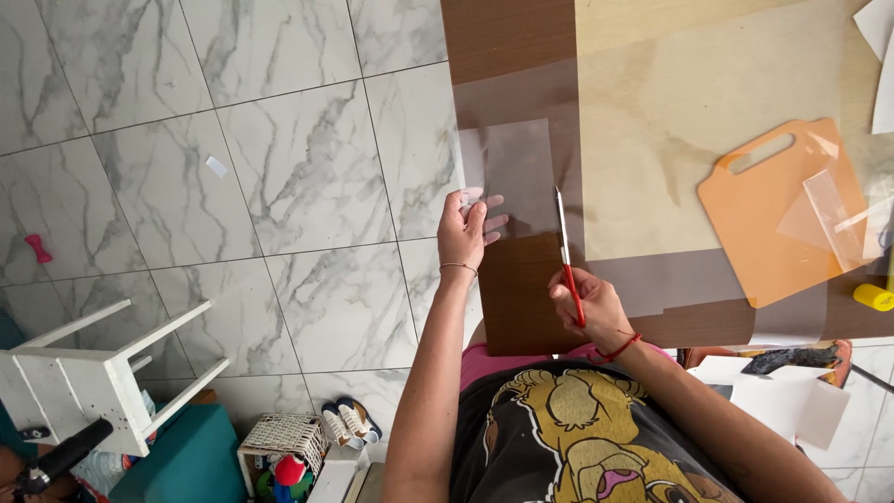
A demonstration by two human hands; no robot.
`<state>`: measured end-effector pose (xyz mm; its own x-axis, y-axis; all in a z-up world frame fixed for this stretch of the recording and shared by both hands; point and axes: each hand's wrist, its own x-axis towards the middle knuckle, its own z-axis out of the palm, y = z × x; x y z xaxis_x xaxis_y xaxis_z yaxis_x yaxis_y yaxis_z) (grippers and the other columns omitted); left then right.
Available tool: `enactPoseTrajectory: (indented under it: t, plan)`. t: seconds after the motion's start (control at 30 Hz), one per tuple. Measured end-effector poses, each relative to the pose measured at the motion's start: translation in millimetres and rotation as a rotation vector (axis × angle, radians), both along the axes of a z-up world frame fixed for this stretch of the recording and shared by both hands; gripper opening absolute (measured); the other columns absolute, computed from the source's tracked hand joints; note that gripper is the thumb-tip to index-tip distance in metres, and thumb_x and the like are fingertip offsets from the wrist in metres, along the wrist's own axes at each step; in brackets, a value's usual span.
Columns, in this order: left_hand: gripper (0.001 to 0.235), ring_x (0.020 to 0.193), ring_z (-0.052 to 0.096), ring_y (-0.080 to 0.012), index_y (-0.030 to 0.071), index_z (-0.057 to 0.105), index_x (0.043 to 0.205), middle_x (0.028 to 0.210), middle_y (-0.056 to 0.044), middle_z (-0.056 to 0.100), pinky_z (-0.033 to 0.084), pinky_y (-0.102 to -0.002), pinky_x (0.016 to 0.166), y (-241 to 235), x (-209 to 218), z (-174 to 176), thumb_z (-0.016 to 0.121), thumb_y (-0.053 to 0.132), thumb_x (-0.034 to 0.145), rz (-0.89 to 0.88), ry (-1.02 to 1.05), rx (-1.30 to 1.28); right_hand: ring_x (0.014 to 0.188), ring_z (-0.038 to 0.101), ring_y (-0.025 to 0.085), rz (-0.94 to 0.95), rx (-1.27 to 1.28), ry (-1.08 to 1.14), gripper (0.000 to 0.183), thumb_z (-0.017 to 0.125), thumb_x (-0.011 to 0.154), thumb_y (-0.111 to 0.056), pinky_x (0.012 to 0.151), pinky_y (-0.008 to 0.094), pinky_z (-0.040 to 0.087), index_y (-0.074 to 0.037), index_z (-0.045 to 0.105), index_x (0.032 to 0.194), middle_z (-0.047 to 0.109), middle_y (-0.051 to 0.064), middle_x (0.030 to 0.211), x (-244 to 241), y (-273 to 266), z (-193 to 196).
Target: Cutting a transparent plastic sheet into smaller pieces using scissors
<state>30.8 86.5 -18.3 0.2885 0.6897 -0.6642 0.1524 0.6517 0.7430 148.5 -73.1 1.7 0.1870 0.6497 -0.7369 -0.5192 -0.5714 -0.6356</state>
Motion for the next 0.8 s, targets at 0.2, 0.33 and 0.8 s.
enactPoseTrajectory:
  t: [0.2,0.33,0.8]
  plan:
    - [0.018,0.079,0.064,-0.0217,0.010,0.035,0.107,0.102,-0.010,0.061,0.053,-0.023,0.057,1,-3,3,0.038,0.014,0.090,0.007,-0.011,-0.019,0.018,0.030,0.014,-0.026,-0.077,0.001,0.016,0.063,0.076,-0.008,0.021,0.019,0.023,0.004,0.053,0.080,0.038,0.011,0.032,0,18,31]
    - [0.018,0.079,0.064,-0.0220,0.012,0.035,0.108,0.103,-0.010,0.061,0.053,-0.023,0.058,-1,-5,-1,0.038,0.014,0.090,0.018,-0.035,-0.037,0.018,0.034,0.014,-0.019,-0.082,-0.020,0.016,0.062,0.071,-0.009,0.021,0.020,0.023,0.002,0.055,0.080,0.041,0.012,0.034,6,31,28]
    - [0.026,0.080,0.064,-0.0223,0.014,0.040,0.115,0.105,-0.011,0.060,0.053,-0.022,0.058,-7,-9,1,0.041,0.014,0.089,0.044,-0.086,-0.095,0.020,0.029,0.012,-0.081,-0.085,-0.076,0.012,0.063,0.071,-0.003,0.022,0.019,0.022,0.001,0.054,0.079,0.039,0.009,0.034,7,59,41]
